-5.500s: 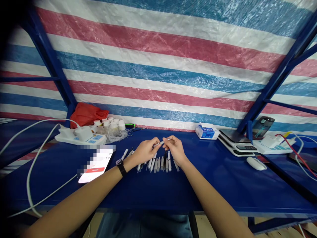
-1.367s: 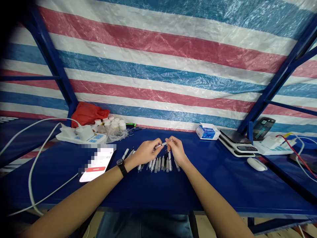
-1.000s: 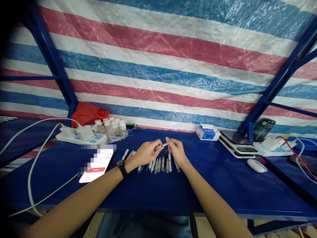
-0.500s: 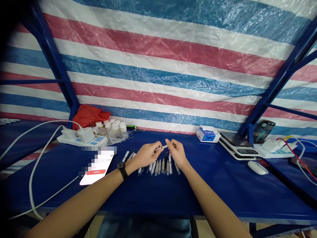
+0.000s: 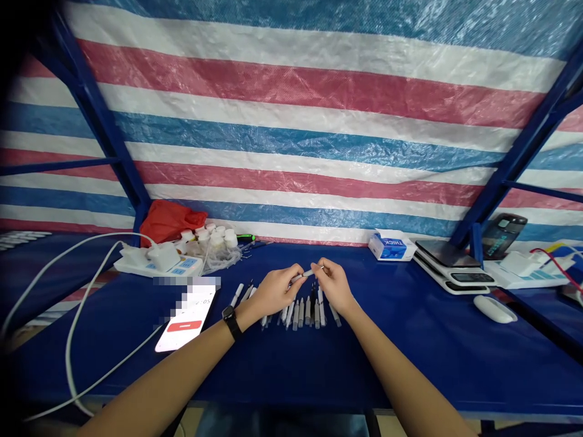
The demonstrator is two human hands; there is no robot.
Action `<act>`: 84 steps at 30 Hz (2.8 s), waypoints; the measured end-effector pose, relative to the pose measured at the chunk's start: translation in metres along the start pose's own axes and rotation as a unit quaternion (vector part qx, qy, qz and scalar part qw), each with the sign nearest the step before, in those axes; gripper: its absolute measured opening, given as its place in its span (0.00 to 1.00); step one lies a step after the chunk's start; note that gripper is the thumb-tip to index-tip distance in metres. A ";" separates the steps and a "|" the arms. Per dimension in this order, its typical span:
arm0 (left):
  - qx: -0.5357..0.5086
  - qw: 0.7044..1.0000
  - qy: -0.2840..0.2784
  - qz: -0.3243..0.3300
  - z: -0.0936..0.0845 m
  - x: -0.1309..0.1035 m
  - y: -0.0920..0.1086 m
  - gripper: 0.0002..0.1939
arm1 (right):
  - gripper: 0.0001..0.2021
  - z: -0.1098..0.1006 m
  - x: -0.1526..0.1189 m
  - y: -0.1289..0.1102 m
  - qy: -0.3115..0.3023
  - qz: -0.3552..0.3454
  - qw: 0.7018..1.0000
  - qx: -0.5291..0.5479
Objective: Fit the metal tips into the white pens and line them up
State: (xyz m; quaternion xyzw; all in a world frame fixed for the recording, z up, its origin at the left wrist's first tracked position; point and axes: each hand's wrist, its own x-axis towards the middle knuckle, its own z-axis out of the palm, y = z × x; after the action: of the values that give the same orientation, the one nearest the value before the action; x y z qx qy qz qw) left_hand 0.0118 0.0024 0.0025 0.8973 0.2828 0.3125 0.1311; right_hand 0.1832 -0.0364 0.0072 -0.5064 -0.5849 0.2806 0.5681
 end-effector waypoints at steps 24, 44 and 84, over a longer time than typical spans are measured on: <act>0.126 0.979 0.119 0.106 0.012 0.002 -0.002 0.16 | 0.33 0.006 0.004 0.008 0.014 0.097 0.993 0.069; 0.178 0.961 0.175 0.116 0.008 0.008 0.003 0.11 | 0.20 0.015 -0.012 -0.001 0.028 0.134 0.985 0.106; 0.237 0.965 0.101 0.055 -0.001 0.005 -0.010 0.17 | 0.26 -0.061 0.014 0.001 -0.015 0.018 0.940 -0.342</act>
State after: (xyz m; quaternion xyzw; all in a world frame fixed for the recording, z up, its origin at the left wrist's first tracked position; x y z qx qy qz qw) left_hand 0.0101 0.0132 0.0021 0.8808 0.3107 0.3323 -0.1315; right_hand 0.2441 -0.0383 0.0237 -0.6764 -0.6445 0.0819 0.3470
